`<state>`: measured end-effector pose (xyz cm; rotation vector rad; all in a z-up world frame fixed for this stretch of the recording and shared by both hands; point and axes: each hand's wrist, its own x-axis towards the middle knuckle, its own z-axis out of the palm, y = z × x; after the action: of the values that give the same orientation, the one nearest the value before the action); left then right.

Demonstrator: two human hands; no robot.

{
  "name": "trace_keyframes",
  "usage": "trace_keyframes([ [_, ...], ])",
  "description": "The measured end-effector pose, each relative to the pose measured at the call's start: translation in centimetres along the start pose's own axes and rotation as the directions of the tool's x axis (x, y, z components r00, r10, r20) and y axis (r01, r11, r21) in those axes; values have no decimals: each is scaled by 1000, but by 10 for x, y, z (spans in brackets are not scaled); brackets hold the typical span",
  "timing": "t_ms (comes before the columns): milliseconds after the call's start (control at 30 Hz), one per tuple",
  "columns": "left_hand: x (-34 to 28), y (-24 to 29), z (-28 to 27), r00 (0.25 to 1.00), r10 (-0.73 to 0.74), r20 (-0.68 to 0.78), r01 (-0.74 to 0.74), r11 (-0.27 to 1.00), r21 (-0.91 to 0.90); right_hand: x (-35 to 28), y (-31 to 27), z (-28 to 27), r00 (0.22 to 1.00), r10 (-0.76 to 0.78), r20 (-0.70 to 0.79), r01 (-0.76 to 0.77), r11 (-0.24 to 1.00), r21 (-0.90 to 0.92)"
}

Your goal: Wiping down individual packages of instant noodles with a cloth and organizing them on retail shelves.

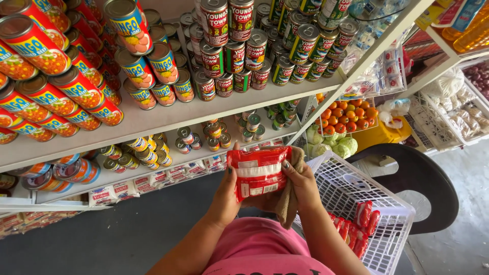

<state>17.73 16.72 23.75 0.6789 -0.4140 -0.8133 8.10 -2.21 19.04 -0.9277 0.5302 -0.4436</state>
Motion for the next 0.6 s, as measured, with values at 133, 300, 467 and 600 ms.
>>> trace_keyframes([
  [133, 2, 3, 0, 998, -26, -52, 30, 996, 87, -3, -13, 5, 981, -151, -121, 145, 987, -62],
  [300, 7, -11, -8, 839, -265, -475, 259, 963, -80, -23, -8, 1, 843, -524, -122, 423, 786, -450],
  [467, 30, -2, -12, 922, -339, -187, 205, 838, -505, -65, -28, 77, 460, -364, 810, 887, 226, -402],
  [600, 29, -19, -38, 943, -322, 81, 308, 758, -575, -49, -15, 78, 431, -143, 891, 890, -96, -446],
])
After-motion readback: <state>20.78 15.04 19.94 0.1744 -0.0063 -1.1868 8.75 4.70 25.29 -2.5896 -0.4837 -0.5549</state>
